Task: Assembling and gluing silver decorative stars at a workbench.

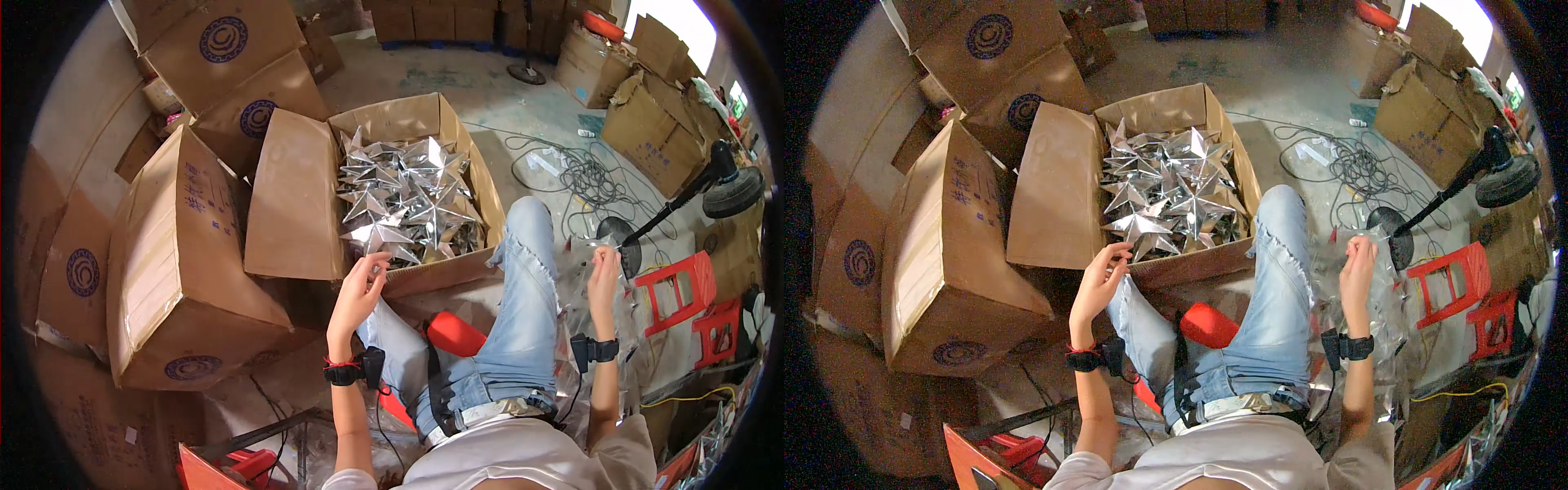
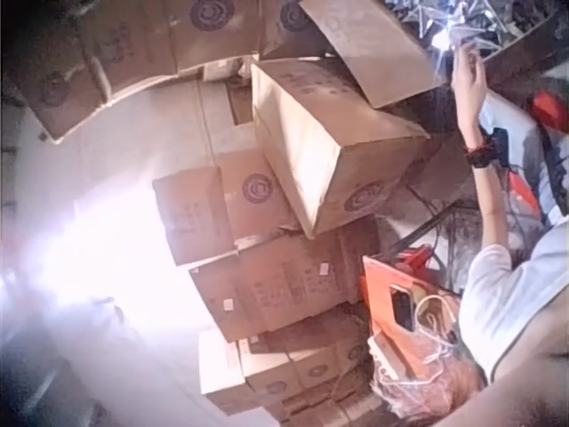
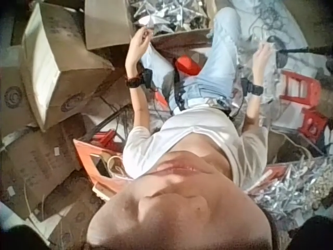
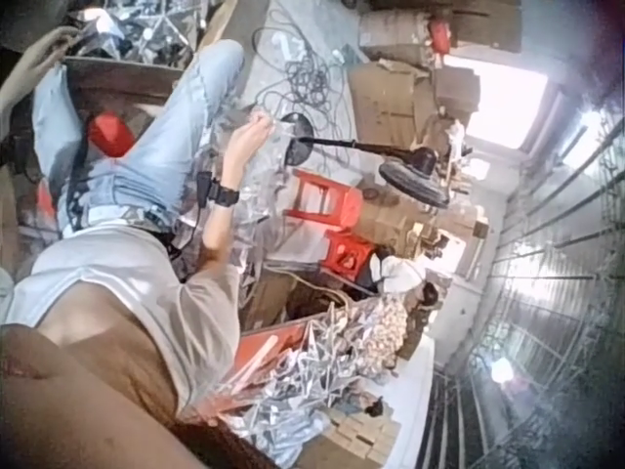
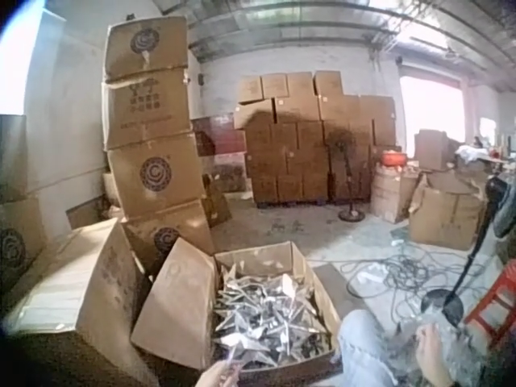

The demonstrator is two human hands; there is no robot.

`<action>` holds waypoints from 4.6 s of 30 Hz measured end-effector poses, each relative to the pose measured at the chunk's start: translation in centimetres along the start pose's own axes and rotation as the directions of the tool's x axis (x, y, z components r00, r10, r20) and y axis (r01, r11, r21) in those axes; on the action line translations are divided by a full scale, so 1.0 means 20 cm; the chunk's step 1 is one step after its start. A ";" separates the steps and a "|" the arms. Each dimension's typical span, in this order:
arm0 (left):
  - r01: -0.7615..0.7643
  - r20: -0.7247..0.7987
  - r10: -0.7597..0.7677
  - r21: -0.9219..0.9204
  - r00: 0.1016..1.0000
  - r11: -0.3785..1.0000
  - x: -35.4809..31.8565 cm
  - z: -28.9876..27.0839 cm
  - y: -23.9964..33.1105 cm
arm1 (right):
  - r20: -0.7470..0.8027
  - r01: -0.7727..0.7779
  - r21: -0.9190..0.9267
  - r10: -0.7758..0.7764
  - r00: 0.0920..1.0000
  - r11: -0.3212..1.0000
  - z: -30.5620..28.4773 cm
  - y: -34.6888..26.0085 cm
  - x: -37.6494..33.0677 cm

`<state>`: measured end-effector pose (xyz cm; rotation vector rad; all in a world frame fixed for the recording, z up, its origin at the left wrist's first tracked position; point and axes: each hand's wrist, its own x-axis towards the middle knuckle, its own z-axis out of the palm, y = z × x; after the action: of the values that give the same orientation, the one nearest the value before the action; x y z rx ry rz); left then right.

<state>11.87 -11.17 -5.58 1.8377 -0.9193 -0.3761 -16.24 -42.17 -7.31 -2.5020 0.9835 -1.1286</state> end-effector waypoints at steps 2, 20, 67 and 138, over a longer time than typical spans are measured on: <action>-0.003 -0.009 0.003 0.007 1.000 1.000 0.00 -0.02 0.03 | -0.008 -0.041 0.023 0.041 0.999 0.999 -0.03 0.00 0.04; 0.002 0.357 -0.300 0.641 0.884 0.768 0.44 0.48 -1.02 | 0.735 0.085 0.307 -0.293 0.612 0.948 1.35 -0.11 0.00; 0.330 0.192 -0.382 0.254 0.904 0.909 0.28 0.14 -0.93 | 0.890 -0.713 0.453 -0.226 0.396 0.535 1.65 -0.19 0.77; 0.848 -0.467 -0.726 0.110 0.504 0.518 2.27 0.68 -1.85 | 0.975 -0.942 0.129 0.213 0.064 -0.309 3.54 0.31 1.17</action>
<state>49.18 -45.77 -37.72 2.4819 0.2523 -0.4283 43.79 -66.82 -44.64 -0.5854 0.8884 -0.0358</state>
